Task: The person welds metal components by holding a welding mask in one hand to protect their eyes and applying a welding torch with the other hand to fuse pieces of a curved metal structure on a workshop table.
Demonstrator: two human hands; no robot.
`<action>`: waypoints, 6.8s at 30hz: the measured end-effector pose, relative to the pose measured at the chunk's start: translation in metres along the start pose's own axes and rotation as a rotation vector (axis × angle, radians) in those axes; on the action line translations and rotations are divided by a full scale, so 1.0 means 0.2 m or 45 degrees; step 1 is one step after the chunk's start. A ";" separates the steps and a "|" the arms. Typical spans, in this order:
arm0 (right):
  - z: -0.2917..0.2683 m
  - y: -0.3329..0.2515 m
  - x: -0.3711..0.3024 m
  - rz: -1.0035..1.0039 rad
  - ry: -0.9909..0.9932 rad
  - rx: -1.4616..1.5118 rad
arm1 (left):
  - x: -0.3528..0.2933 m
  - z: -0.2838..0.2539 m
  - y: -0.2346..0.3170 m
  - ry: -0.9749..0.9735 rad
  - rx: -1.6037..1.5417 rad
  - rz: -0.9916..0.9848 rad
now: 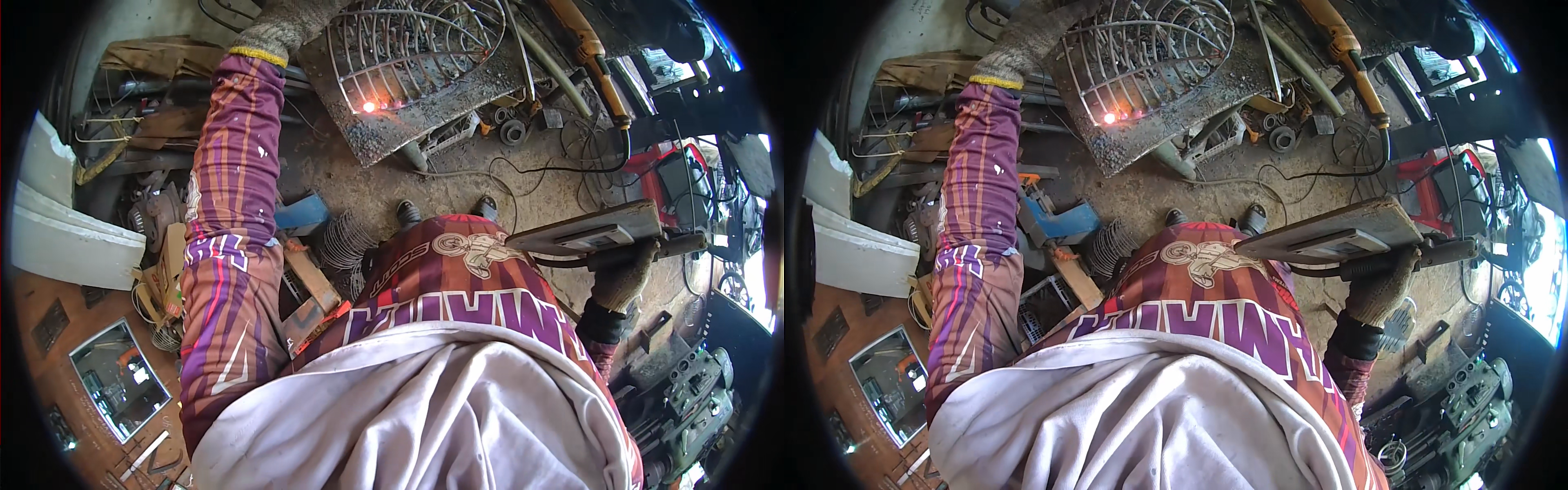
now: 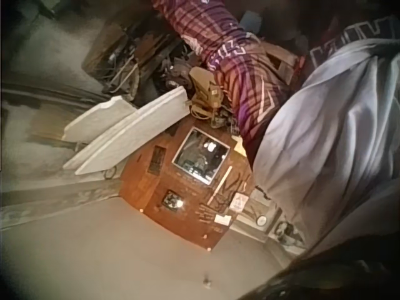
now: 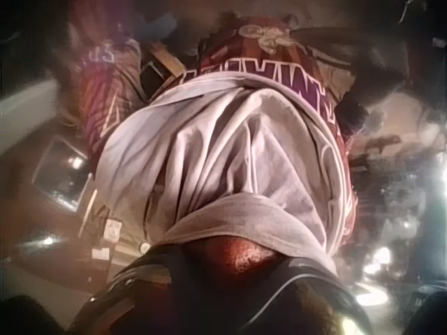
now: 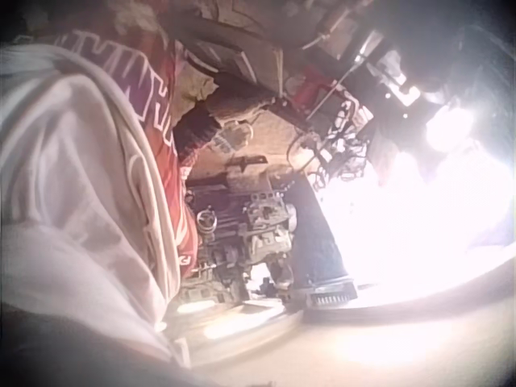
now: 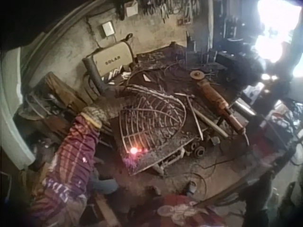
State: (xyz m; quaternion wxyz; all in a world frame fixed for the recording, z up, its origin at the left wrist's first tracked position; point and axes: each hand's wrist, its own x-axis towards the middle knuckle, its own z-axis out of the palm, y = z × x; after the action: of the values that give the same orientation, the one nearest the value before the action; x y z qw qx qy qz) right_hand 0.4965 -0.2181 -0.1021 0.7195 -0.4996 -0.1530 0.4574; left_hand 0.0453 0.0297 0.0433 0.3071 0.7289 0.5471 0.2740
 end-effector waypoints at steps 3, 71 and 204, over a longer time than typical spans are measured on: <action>-0.02 0.01 0.01 -0.009 0.010 -0.087 | -0.06 0.00 0.12 0.028 0.068 0.071; -0.06 0.04 0.03 0.067 0.034 0.046 | -0.12 0.14 0.61 -0.233 0.987 0.033; 0.53 0.44 0.00 -0.381 -0.789 -1.360 | -1.32 0.41 -0.14 0.156 -1.428 -0.443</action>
State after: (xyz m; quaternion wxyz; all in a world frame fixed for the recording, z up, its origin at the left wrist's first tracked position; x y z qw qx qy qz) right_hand 0.3798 -0.1494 -0.1284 0.3496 -0.6074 -0.6293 0.3360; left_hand 0.0219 -0.2307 -0.0485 0.6539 0.3374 0.4469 0.5087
